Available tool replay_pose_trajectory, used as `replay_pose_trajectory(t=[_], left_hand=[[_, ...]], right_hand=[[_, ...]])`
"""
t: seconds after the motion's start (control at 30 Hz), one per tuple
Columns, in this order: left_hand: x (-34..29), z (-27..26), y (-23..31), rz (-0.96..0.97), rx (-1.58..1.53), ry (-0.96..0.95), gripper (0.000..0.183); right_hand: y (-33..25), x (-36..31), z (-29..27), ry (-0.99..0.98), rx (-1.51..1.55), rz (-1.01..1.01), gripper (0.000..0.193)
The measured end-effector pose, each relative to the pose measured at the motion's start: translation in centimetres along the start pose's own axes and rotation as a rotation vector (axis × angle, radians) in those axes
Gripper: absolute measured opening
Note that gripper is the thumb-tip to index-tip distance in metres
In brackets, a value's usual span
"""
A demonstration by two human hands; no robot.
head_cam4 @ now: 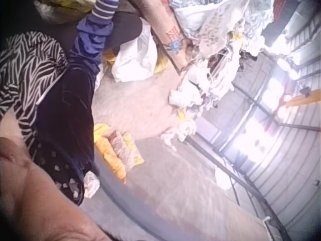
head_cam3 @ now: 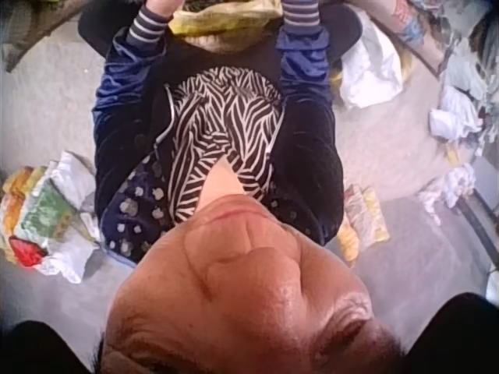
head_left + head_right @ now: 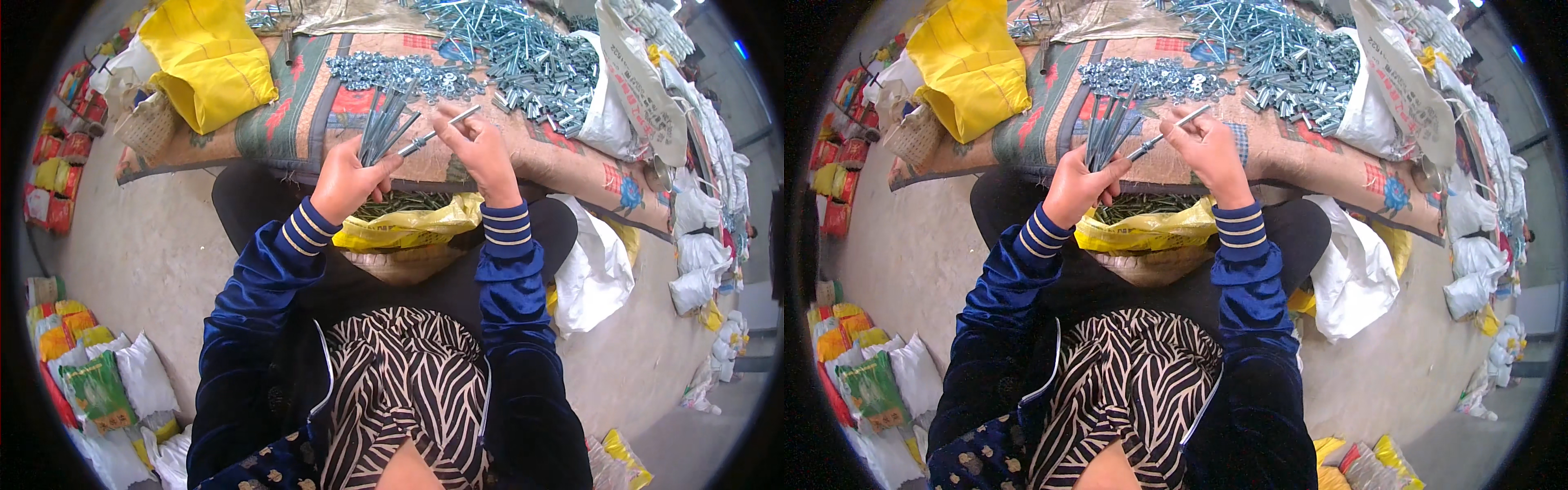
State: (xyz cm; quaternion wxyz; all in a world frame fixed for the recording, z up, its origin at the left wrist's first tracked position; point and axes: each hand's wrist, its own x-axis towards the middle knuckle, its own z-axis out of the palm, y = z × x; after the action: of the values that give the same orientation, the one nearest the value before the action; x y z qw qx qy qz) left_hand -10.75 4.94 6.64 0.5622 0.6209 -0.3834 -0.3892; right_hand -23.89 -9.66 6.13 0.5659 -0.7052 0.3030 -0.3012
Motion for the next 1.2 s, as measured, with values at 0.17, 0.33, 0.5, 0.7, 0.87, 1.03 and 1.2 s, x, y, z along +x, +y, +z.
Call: replay_pose_trajectory(t=[0.17, 0.33, 0.5, 0.7, 0.87, 1.03, 1.2], left_hand=[[0.0, 0.4, 0.0, 0.013, 0.014, 0.012, 0.024], [1.0, 0.7, -0.1, -0.048, 0.019, 0.023, 0.025], [1.9, 1.2, -0.5, -0.110, -0.043, -0.036, 0.024], [3.7, 0.2, -2.8, -0.265, 0.032, 0.019, 0.022], [6.7, -2.7, -3.2, -0.364, -0.228, -0.111, 0.023], [10.5, -3.0, -1.6, -0.420, -0.283, -0.231, 0.030], [13.3, -3.3, -2.8, -0.403, -0.369, -0.364, 0.029]], right_hand=[[1.4, 0.5, -1.8, -0.180, 0.352, -0.035, 0.034], [2.8, 0.6, -1.0, -0.099, 0.268, -0.077, 0.034], [3.0, 0.0, -0.8, -0.214, 0.296, 0.037, 0.021], [2.6, 0.6, -1.6, -0.286, -0.364, -0.159, 0.022], [5.0, 7.2, -9.8, 0.115, -0.755, -0.200, 0.021], [9.6, 12.2, -12.3, 0.242, -1.283, -0.349, 0.020], [7.2, 12.6, -11.9, 0.170, -0.981, -0.187, 0.016]])
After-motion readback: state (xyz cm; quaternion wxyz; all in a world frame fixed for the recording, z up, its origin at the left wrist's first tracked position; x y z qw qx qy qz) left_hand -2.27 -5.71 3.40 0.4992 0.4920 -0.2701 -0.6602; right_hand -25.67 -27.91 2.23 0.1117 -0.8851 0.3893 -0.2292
